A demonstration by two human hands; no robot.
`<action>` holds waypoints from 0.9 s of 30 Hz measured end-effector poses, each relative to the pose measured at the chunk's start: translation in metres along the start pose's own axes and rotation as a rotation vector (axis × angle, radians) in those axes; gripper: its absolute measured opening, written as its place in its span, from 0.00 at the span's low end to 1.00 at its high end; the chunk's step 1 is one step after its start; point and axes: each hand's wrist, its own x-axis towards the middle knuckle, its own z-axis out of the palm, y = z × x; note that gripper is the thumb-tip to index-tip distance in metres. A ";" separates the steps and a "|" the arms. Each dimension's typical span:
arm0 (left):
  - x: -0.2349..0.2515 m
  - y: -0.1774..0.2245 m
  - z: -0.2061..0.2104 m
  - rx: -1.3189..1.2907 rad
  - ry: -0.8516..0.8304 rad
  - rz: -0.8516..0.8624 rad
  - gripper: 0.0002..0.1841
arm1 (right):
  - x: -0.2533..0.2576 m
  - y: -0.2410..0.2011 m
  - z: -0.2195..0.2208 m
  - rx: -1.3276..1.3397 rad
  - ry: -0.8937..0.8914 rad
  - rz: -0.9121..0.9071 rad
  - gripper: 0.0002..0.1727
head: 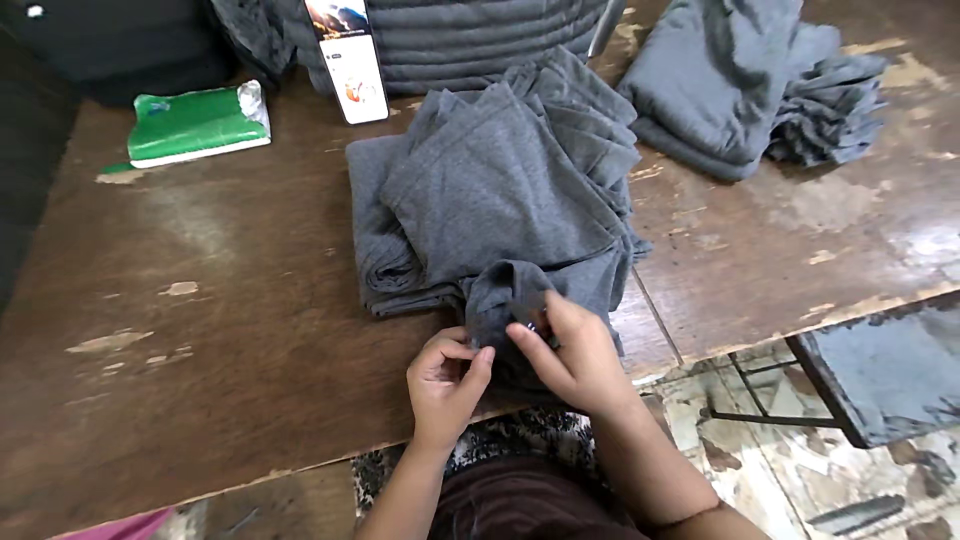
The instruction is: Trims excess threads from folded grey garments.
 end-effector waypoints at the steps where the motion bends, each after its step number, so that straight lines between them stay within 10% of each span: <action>1: 0.000 0.000 0.002 0.017 0.017 0.005 0.06 | 0.006 0.002 -0.001 -0.020 0.059 -0.018 0.23; 14: 0.009 0.018 -0.034 0.542 -0.264 0.158 0.03 | -0.011 0.041 -0.034 0.337 0.006 -0.004 0.03; 20: 0.013 0.031 -0.042 0.707 -0.392 0.054 0.04 | -0.033 0.037 -0.012 -0.159 -0.313 -0.028 0.31; 27: 0.014 0.032 -0.043 0.744 -0.296 -0.107 0.09 | -0.030 0.031 -0.012 -0.291 -0.373 -0.072 0.34</action>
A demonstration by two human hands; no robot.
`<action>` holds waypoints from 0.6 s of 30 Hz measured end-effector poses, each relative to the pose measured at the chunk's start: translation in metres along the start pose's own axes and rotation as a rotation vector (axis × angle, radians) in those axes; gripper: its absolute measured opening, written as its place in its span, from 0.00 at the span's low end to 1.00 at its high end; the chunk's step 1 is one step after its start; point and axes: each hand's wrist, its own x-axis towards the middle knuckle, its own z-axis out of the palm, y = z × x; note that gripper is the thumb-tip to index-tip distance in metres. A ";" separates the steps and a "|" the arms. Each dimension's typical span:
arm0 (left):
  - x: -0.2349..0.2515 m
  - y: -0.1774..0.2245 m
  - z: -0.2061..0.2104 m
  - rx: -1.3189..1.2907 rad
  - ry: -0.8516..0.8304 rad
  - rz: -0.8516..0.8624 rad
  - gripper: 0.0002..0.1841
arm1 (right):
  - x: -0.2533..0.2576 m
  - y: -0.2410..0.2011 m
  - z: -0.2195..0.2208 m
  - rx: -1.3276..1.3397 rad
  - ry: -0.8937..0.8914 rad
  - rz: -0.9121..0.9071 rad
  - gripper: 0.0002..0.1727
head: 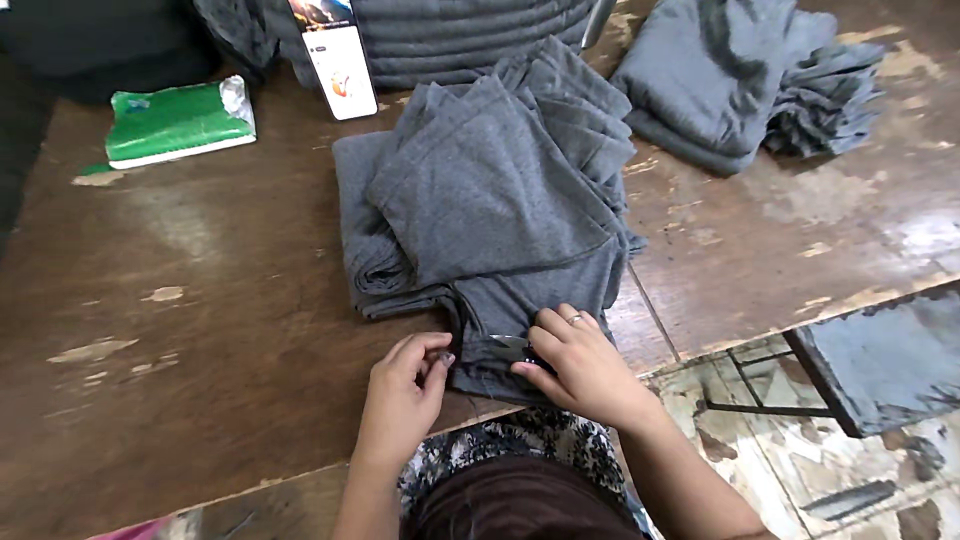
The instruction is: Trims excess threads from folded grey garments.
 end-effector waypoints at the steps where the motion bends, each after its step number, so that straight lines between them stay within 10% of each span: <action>1: 0.000 0.000 0.000 0.016 -0.013 -0.005 0.09 | 0.000 0.000 -0.001 -0.008 -0.019 -0.001 0.34; 8: 0.000 0.002 -0.007 -0.319 -0.067 0.147 0.04 | -0.001 -0.002 -0.003 -0.009 -0.050 0.007 0.35; 18: 0.013 0.013 0.033 0.284 -0.048 0.078 0.11 | -0.005 0.004 0.001 0.103 0.013 0.012 0.35</action>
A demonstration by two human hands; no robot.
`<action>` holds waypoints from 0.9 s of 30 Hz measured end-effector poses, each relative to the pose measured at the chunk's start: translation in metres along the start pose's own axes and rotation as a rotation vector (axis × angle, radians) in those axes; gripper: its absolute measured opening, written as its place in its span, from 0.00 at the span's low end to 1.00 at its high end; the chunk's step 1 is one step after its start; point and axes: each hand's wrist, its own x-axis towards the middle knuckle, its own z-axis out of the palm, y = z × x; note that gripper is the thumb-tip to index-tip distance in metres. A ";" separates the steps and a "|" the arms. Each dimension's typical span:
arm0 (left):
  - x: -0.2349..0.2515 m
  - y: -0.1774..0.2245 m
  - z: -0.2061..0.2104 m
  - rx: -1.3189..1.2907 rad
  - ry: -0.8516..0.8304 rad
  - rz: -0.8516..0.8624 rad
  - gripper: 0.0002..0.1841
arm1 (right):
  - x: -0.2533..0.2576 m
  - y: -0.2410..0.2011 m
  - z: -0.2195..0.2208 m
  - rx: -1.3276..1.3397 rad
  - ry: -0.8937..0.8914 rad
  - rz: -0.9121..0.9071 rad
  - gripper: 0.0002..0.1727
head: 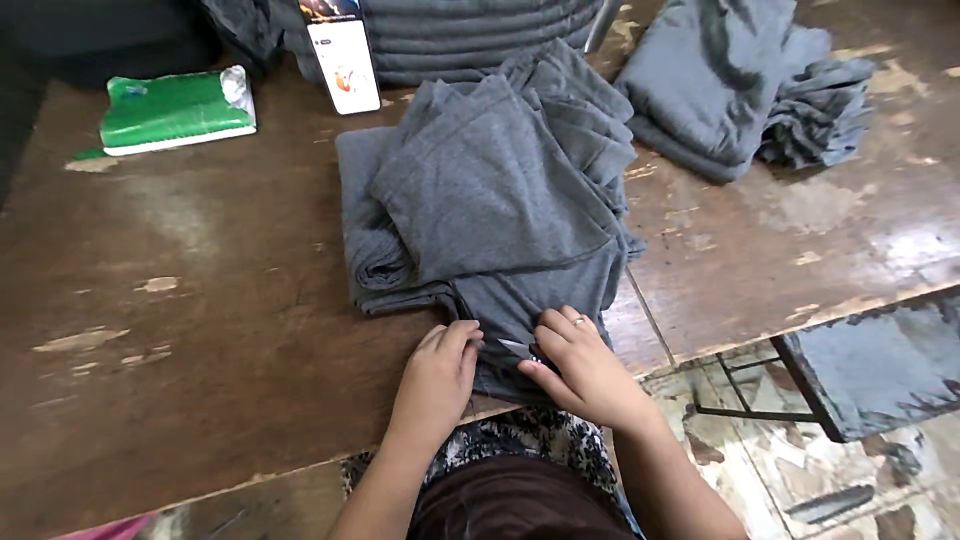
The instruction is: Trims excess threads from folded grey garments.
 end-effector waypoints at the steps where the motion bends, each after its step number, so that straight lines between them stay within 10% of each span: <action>1: 0.001 0.002 0.001 0.011 -0.008 -0.027 0.11 | 0.001 -0.001 0.001 -0.008 0.000 0.001 0.34; 23: -0.019 0.002 -0.039 -0.395 -0.072 -0.037 0.09 | 0.000 -0.004 0.001 -0.016 0.006 0.021 0.32; 27: -0.031 -0.021 -0.082 -0.554 -0.541 0.164 0.11 | -0.005 0.014 -0.015 0.243 0.017 0.011 0.33</action>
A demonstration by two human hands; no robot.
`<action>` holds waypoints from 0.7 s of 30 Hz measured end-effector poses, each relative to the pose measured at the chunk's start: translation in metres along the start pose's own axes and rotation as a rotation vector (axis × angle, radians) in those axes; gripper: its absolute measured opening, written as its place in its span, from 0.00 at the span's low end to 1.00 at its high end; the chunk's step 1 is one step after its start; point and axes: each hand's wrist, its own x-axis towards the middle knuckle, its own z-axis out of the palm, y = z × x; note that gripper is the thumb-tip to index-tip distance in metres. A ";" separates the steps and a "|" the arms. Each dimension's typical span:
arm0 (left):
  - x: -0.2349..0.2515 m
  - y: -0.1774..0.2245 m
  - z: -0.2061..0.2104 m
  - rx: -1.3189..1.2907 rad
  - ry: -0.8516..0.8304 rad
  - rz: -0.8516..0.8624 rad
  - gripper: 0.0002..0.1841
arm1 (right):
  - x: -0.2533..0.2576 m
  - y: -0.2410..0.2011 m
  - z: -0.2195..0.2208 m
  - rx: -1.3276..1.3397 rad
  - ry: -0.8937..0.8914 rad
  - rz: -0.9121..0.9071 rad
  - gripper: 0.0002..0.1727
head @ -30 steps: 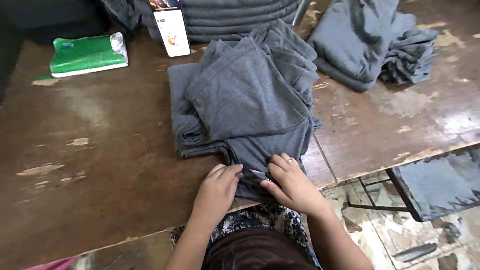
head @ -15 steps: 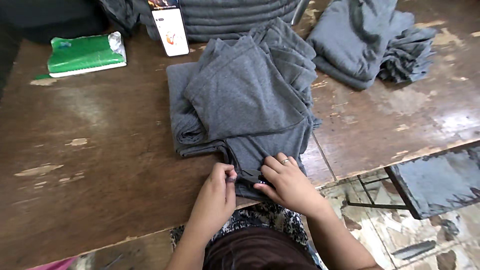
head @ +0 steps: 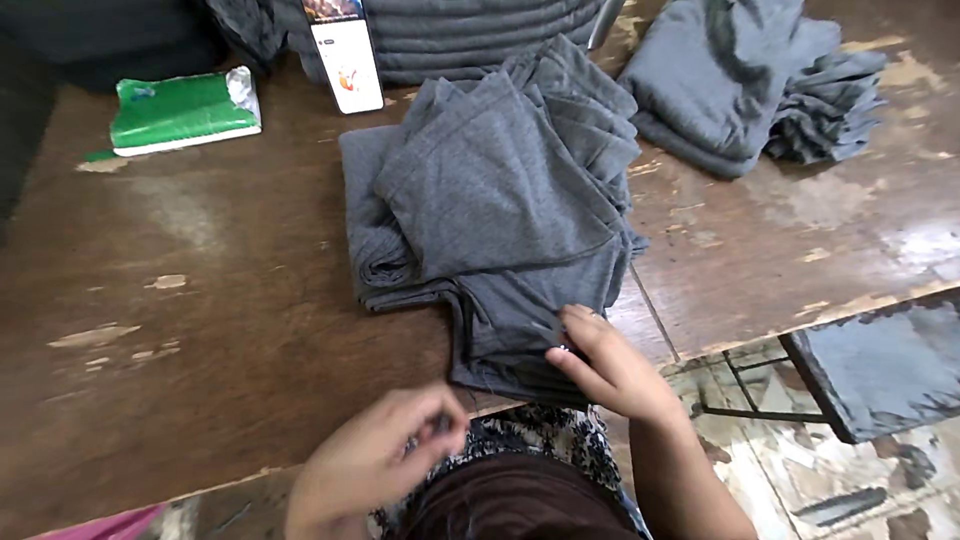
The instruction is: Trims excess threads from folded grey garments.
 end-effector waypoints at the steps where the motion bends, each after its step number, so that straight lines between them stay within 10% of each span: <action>1: -0.003 0.000 -0.007 -0.052 -0.146 0.039 0.15 | 0.000 0.003 -0.003 0.036 0.019 -0.007 0.31; 3: -0.004 0.000 -0.011 -0.058 -0.212 0.074 0.22 | 0.001 0.008 -0.006 0.071 0.062 -0.007 0.27; 10: 0.034 0.002 0.019 0.311 0.460 -0.051 0.19 | 0.004 0.000 0.000 0.012 0.284 0.050 0.06; 15: 0.086 -0.009 0.051 0.575 0.589 -0.161 0.34 | 0.008 -0.027 0.009 -0.019 0.425 -0.017 0.06; 21: 0.091 -0.005 0.022 0.004 0.713 0.013 0.26 | 0.003 -0.018 -0.044 -0.076 0.636 0.071 0.16</action>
